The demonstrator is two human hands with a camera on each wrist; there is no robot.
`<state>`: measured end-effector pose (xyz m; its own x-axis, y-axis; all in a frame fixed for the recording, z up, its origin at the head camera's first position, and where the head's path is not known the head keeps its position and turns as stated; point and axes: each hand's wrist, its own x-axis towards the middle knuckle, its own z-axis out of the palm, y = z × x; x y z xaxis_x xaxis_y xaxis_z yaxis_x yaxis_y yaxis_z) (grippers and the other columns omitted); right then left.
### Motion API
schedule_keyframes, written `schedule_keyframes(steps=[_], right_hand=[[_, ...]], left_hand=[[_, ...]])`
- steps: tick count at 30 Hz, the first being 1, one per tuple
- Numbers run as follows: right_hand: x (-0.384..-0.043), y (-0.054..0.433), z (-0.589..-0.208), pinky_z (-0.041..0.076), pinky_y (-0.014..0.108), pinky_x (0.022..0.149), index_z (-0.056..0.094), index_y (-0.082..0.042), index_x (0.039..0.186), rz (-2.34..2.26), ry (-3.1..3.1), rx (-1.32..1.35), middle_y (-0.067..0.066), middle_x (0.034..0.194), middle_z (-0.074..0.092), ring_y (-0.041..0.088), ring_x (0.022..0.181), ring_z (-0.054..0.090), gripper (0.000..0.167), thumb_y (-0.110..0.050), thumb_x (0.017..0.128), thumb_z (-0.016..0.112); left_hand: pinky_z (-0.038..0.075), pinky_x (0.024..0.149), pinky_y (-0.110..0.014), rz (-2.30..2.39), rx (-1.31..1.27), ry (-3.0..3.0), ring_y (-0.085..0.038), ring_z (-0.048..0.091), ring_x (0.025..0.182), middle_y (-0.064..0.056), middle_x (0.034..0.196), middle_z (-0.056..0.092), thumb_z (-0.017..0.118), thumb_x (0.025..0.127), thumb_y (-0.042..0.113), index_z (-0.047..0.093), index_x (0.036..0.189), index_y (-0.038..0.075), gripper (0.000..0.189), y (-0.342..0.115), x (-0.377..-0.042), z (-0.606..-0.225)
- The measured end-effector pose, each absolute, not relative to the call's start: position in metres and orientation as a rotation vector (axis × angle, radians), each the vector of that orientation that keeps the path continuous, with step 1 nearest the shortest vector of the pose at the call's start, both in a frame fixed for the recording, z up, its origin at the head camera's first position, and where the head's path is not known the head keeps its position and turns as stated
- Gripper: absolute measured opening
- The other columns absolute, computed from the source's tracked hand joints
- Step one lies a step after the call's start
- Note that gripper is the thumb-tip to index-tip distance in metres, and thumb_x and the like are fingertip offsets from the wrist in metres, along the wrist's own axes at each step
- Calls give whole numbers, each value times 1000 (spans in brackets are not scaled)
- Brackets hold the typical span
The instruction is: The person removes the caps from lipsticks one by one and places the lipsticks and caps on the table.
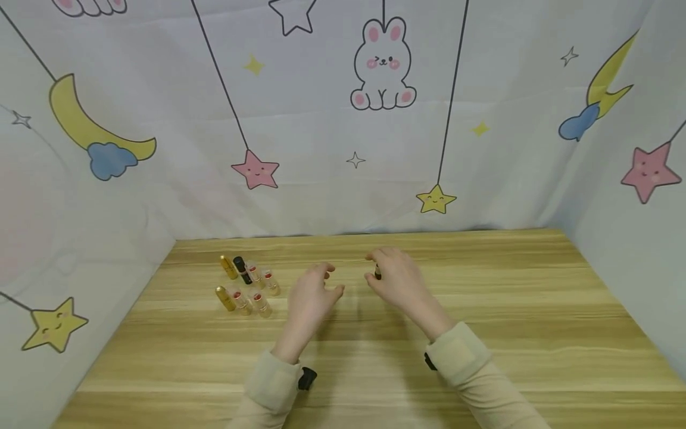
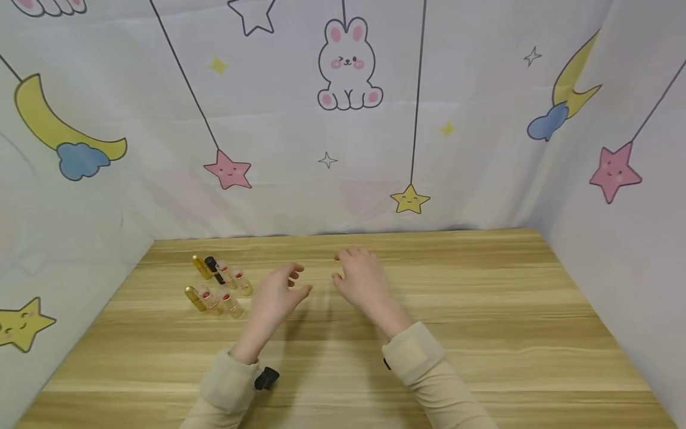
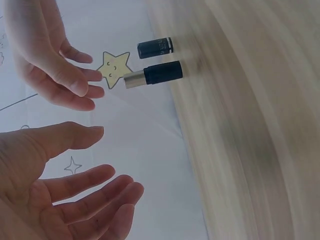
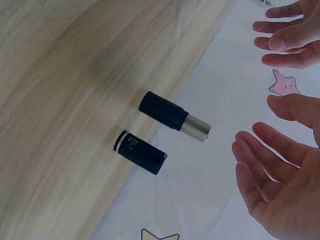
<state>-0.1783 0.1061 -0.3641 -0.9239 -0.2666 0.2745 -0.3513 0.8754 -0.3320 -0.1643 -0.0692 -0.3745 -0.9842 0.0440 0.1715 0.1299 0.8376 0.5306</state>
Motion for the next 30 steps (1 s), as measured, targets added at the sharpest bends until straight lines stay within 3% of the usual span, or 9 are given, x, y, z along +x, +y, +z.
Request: schedule_keyframes(steps=[5, 30], right_hand=[[-177, 101, -367, 47, 44, 100, 67, -10, 113, 575, -2817, 503, 8, 117, 68, 29, 115, 59, 31, -24, 86, 71], [-174, 64, -371, 46, 44, 101, 64, -10, 119, 774, -2831, 654, 7, 123, 65, 28, 121, 56, 32, -25, 91, 64]], left_hand=[[54, 69, -40, -862, -130, -2839, -29, 66, 92, -15, 107, 69, 74, 82, 23, 65, 116, 6, 39, -81, -158, -373], [54, 72, -42, -870, -1, -2874, -28, 68, 84, -17, 98, 69, 72, 83, 20, 64, 116, 1, 38, -159, -121, -375]])
